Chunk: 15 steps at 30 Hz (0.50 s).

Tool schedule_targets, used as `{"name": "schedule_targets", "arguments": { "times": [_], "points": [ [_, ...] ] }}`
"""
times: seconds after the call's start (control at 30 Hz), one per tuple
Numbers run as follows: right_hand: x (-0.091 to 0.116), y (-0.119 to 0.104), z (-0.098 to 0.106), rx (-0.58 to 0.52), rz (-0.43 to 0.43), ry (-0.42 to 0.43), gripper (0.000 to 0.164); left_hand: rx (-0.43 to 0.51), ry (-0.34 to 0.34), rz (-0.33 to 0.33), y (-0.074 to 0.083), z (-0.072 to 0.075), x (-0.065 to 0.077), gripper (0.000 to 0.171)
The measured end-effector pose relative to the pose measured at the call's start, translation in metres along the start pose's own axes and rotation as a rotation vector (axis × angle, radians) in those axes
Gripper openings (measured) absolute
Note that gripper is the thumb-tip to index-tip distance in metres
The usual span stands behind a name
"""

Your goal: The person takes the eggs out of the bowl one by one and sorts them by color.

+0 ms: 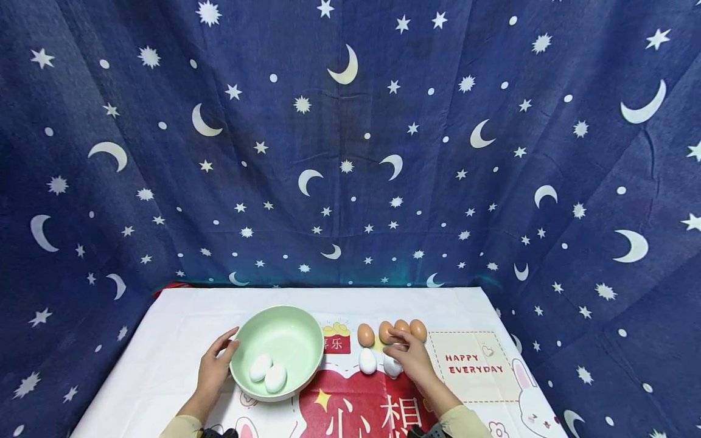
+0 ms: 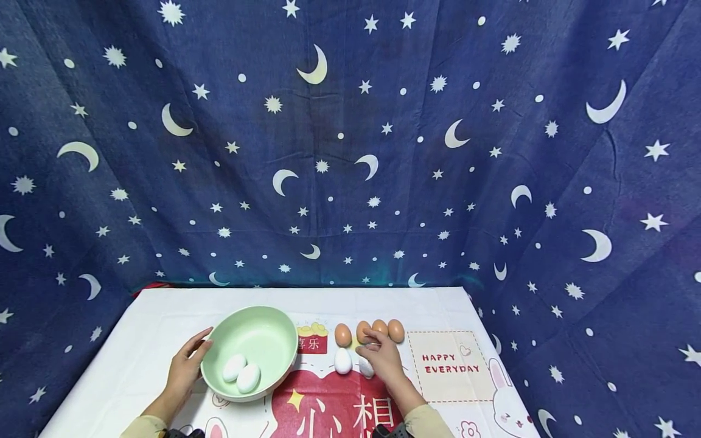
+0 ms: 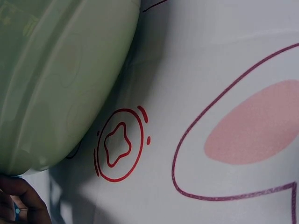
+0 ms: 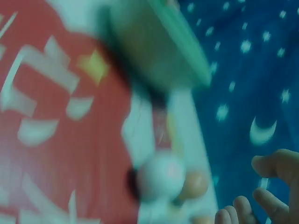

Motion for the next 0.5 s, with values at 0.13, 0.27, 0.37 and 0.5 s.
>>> {"name": "schedule_targets", "arguments": {
  "times": [0.13, 0.27, 0.37, 0.5],
  "points": [
    [0.004, -0.030, -0.036, -0.109, 0.027, -0.110, 0.048, -0.006, 0.000, 0.009, -0.002, 0.002, 0.000, 0.049],
    [0.006, -0.045, -0.074, -0.222, 0.036, -0.250, 0.049, -0.002, 0.011, 0.003, -0.001, 0.002, 0.000, 0.048],
    [0.009, -0.055, -0.099, -0.301, 0.022, -0.337, 0.049, 0.008, 0.012, 0.003, -0.001, 0.002, 0.000, 0.049],
    [0.016, -0.065, -0.129, -0.343, -0.009, -0.419, 0.049, 0.012, 0.008, 0.005, -0.001, 0.002, 0.001, 0.049]
  ]
}}
Point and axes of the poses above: each hand's wrist, its own x-axis away from the middle knuckle, its own z-axis out of the back of the hand, y = z × x, the point moved 8 cm from there along -x, towards the middle knuckle, and after that the axes turned 4 degrees about -x, right-handed, at the moved point
